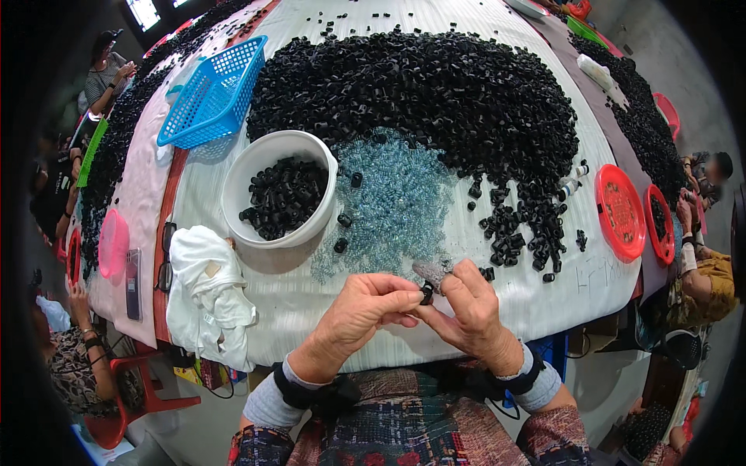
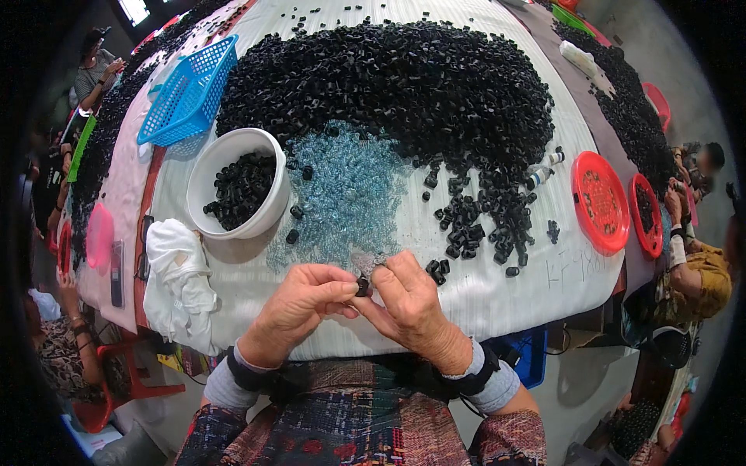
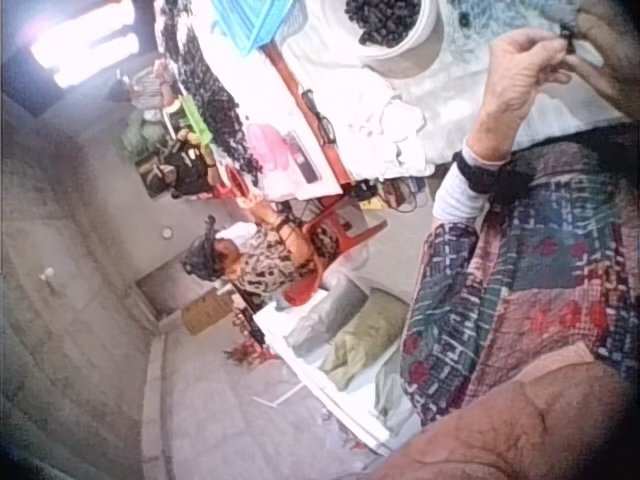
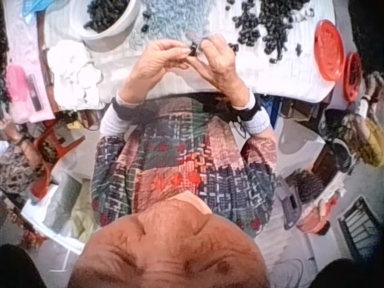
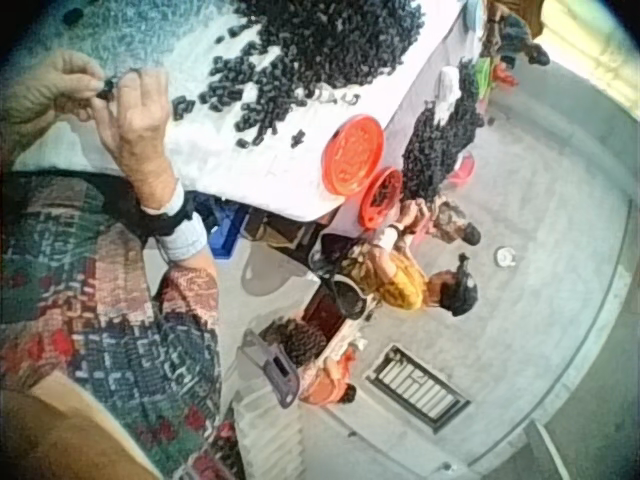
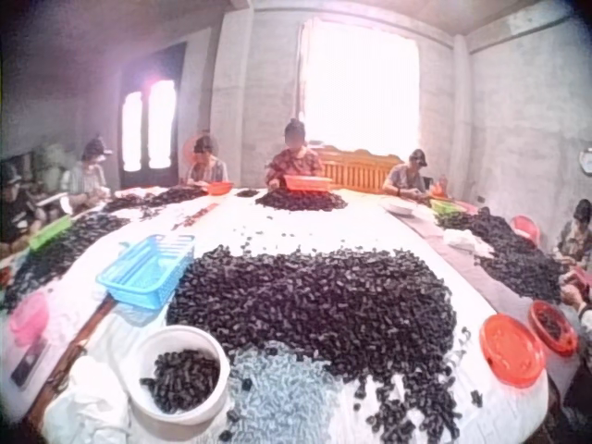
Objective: Sorting small black plastic components on a production table.
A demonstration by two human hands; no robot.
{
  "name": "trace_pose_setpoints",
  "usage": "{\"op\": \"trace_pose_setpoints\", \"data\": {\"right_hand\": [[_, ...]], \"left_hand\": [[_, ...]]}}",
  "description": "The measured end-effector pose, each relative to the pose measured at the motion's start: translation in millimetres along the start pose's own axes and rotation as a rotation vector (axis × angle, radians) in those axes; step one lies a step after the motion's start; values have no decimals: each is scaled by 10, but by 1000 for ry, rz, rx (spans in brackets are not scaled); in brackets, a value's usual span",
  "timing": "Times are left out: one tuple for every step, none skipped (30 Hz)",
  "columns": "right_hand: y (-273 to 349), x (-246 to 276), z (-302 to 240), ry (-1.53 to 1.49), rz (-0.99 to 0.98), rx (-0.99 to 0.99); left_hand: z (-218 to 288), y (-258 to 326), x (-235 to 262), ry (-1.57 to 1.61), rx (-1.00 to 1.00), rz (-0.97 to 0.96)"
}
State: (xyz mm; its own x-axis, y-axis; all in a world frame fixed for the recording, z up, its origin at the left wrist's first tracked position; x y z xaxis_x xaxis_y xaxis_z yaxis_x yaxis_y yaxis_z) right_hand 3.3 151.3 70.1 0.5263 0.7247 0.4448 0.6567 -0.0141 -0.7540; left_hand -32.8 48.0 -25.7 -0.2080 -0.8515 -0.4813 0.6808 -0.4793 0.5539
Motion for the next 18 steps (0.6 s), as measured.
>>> {"op": "trace_pose_setpoints", "data": {"right_hand": [[-6,0,-14,-5,4,-7],[-11,6,-23,-10,8,-15],[-8,11,-11,-8,11,-15],[-8,26,-5,-1,23,-6],[-9,40,-1,5,34,2],[-24,50,-12,7,37,3],[-44,50,-33,14,25,5],[-57,46,-41,22,12,7],[-55,61,-41,25,12,6],[-51,72,-58,20,6,27],[-47,82,-75,15,0,48],[-51,88,-81,13,1,49],[-56,103,-98,13,6,52],[-57,114,-107,12,12,55],[-41,115,-106,13,13,54],[-22,111,-98,9,12,50],[-12,110,-94,5,10,46],[-29,116,-87,6,13,51]], "left_hand": [[2,9,-12,-3,1,-1],[10,23,-19,-13,-10,5],[16,20,-21,-22,-20,11],[18,26,-40,-24,-20,9],[32,34,-57,-39,-34,19],[51,46,-68,-55,-49,29],[58,54,-76,-56,-49,27],[90,60,-79,-101,-91,29],[112,73,-85,-143,-130,30],[112,79,-93,-143,-128,28],[126,89,-115,-145,-144,12],[147,95,-126,-147,-163,-1],[154,94,-124,-148,-164,1],[154,94,-132,-146,-155,-7],[149,100,-138,-145,-145,-16],[148,109,-146,-147,-145,-17],[126,120,-150,-134,-122,-7],[121,122,-165,-120,-103,2]]}}
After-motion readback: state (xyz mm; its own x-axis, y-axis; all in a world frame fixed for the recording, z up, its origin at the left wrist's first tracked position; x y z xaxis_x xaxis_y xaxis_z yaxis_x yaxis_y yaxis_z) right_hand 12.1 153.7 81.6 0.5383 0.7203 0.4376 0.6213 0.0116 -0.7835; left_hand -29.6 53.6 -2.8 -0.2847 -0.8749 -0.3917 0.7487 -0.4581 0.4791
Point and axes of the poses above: each hand's wrist, its own y-axis away from the middle knuckle, its own x-axis out of the back of the hand, z = x × y, the point moved 9 cm from there along -y, towards the middle knuckle, and after that the axes turned 15 degrees about z, right-handed, at the moved point
